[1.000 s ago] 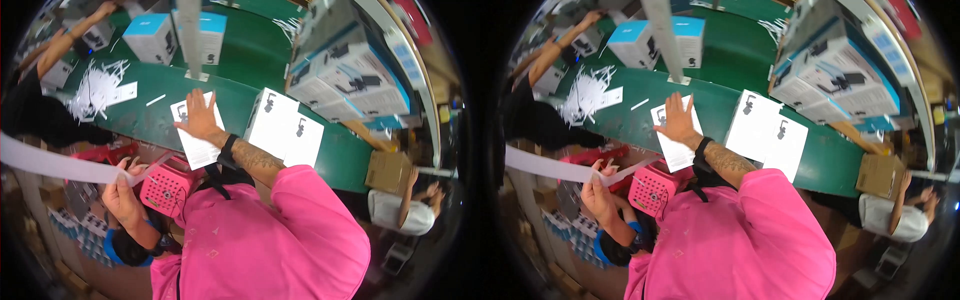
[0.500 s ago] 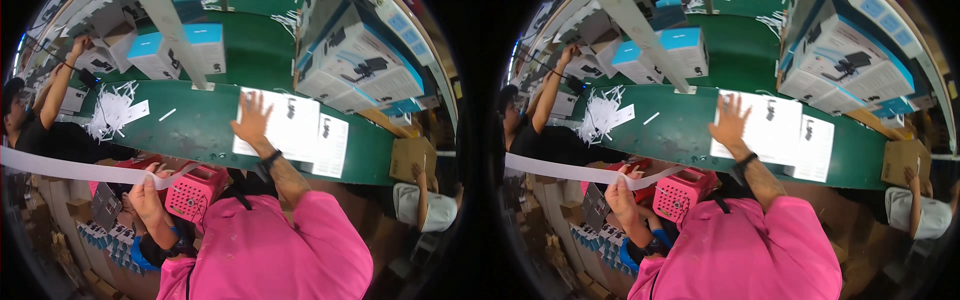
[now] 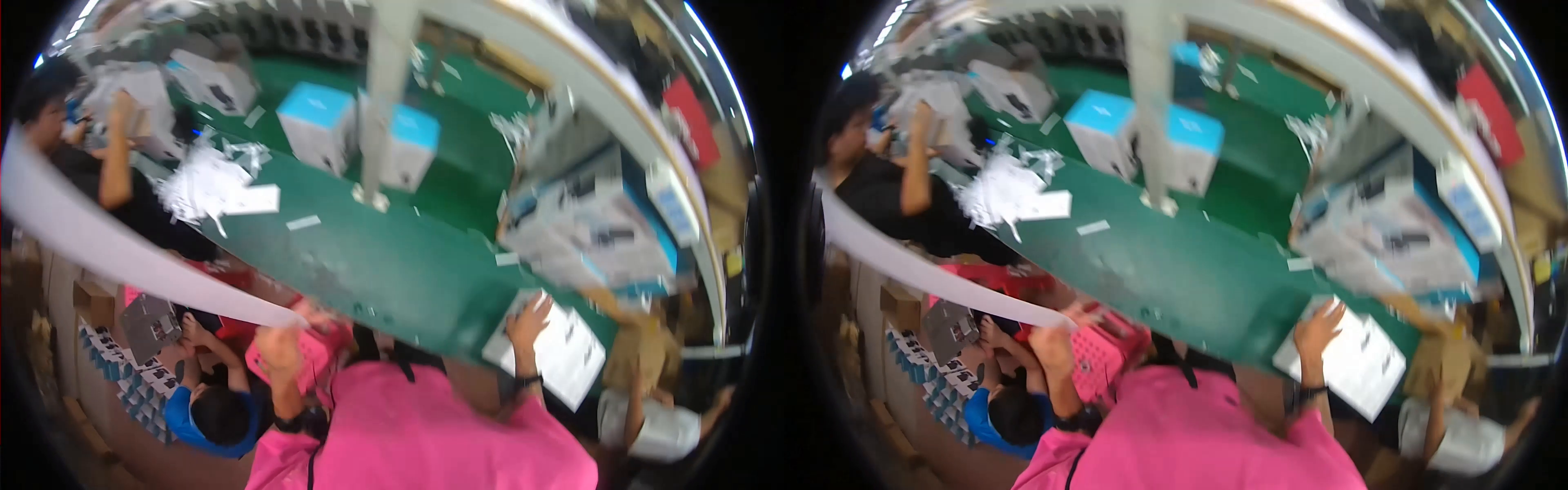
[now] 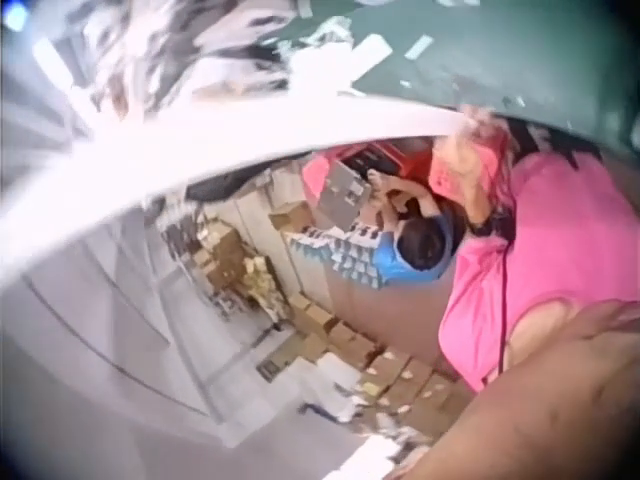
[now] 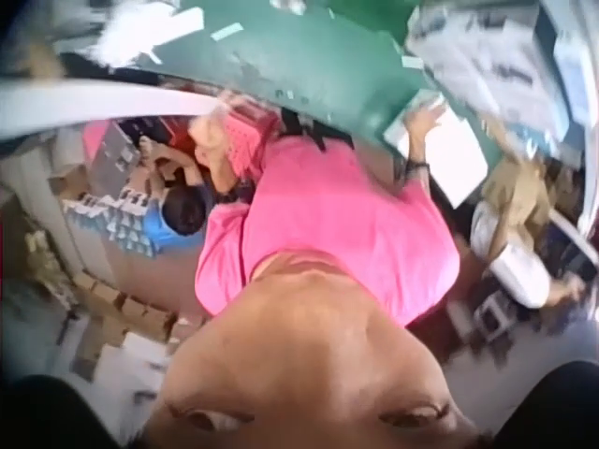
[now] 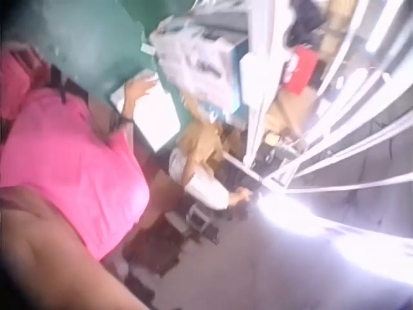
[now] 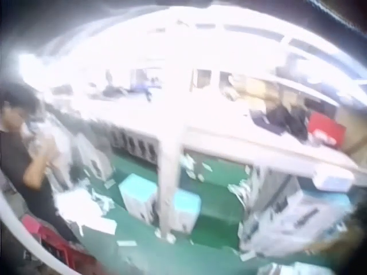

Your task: Packing electronic components into boxes and sealing them with tape.

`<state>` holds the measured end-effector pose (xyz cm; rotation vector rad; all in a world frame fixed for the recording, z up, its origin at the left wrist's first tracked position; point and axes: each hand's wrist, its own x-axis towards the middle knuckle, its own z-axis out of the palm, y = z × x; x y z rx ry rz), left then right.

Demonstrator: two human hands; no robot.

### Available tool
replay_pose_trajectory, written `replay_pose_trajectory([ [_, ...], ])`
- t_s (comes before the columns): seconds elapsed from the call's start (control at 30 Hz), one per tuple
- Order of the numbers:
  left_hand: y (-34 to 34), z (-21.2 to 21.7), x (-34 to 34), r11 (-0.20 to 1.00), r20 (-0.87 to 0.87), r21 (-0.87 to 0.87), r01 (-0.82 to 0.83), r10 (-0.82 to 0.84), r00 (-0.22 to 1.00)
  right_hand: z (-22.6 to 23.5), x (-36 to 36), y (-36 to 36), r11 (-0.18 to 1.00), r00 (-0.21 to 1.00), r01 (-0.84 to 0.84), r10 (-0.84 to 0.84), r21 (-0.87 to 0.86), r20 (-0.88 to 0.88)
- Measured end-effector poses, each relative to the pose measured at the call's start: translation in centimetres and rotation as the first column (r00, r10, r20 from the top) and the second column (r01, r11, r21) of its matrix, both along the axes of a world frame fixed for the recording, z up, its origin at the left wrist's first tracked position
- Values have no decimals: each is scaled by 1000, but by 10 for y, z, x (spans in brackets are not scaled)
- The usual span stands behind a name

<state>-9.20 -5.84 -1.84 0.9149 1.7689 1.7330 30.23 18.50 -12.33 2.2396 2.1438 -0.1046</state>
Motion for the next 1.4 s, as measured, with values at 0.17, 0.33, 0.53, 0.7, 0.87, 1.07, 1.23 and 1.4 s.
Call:
replay_pose_trajectory([
  [0.17,25,3,13,988,206,73,134,-146,968,128,-167,36,837,246,-504,376,213,-893],
  [0.33,11,1,27,970,29,-9,243,-242,970,327,-302,-2,291,-410,-682,608,671,-680],
  [0.53,-5,7,28,959,62,16,283,-284,957,466,-379,-14,295,-622,-748,4,595,-783],
  [0.7,-21,17,29,974,-65,-2,228,-228,972,478,-375,-17,162,-648,-755,-33,635,-761],
  [0.87,-22,11,19,984,-16,6,175,-175,984,448,-368,-25,147,-586,-751,301,643,-753],
  [1.07,-34,24,24,1000,1,4,-17,17,1000,357,-315,66,38,-142,-974,669,225,-730],
  [1.23,-39,27,23,999,-12,-10,-39,39,999,159,-279,236,493,518,-851,843,-180,-143],
  [1.4,-31,32,25,996,52,-76,-37,41,998,60,-300,251,646,655,-754,732,-114,-186],
])
